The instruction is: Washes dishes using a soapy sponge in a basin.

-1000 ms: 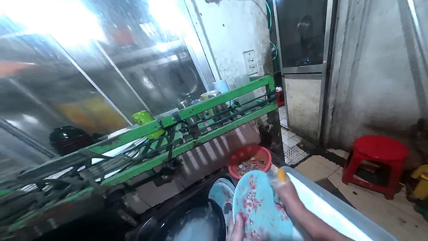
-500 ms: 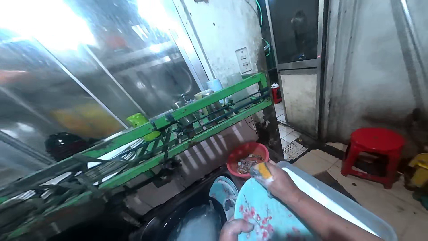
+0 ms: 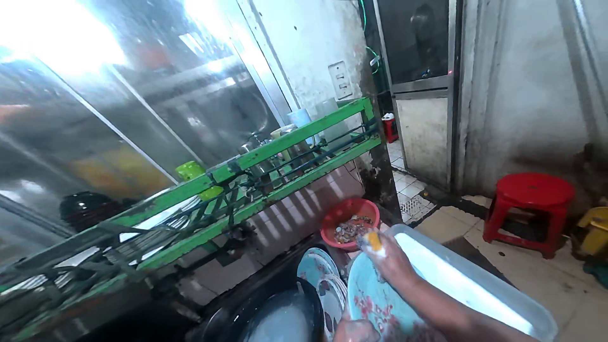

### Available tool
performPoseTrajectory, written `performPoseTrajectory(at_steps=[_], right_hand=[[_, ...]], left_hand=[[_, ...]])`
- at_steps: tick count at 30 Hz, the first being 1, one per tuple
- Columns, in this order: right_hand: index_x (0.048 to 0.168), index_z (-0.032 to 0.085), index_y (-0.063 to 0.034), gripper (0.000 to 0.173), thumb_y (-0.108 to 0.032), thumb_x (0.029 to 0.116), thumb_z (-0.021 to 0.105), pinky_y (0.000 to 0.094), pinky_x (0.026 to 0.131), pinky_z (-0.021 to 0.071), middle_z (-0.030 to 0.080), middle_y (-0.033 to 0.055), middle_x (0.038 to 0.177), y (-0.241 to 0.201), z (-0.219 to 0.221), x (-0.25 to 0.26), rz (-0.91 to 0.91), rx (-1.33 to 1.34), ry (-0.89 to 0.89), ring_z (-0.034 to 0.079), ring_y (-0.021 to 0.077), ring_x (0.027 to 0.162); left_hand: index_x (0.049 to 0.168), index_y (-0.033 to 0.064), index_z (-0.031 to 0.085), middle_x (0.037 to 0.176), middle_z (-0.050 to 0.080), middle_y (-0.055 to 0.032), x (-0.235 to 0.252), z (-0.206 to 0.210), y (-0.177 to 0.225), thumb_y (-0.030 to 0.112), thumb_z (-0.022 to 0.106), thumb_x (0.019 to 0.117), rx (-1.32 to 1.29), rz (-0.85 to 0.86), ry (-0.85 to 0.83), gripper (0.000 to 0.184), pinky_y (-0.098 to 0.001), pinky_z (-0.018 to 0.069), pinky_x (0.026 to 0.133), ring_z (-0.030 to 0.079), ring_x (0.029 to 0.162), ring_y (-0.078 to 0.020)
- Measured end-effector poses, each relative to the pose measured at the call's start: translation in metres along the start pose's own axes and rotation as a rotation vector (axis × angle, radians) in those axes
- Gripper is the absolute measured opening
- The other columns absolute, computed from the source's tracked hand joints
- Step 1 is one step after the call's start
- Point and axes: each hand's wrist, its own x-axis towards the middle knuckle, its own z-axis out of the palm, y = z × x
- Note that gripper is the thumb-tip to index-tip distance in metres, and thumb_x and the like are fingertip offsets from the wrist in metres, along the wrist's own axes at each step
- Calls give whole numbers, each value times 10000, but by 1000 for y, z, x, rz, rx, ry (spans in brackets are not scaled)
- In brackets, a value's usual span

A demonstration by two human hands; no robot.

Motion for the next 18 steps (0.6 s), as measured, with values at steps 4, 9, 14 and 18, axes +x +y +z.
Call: performPoseTrajectory(at_steps=[4,9,14,18], right_hand=[[1500,505,-27,580,-305,1001,612,461,1250,289,507,136,1551,-20,7,-34,-263,113,-95,441,271,1469],[1508,503,-54,574,-372,1035,569,436,1228,331,532,118,1531,3,-1,-8,-142,-17,-20,501,254,1420],[1372,614,-11,496,-326,989,632,454,1192,381,622,166,1403,-19,6,-36,-318,117,-149,553,282,1356],[1251,676,-5,452,-359,972,645,470,1065,495,705,176,1193,-14,1,-24,-207,114,-32,667,287,1155]], left_hand=[[1164,11,469,847,722,-65,6,-1,4,-179,496,652,-3,-4,14,547,-352,624,676,725,744,-150],[1265,14,413,908,733,-74,-1,-4,2,-194,481,690,11,-14,-2,615,-359,635,711,739,791,-159],[1099,21,512,834,697,-22,5,-4,-4,-182,505,679,126,-27,-23,466,-307,601,691,695,751,-104],[1324,-20,372,939,689,-30,-6,0,-9,-179,520,704,159,2,4,657,-309,618,748,709,817,-92]])
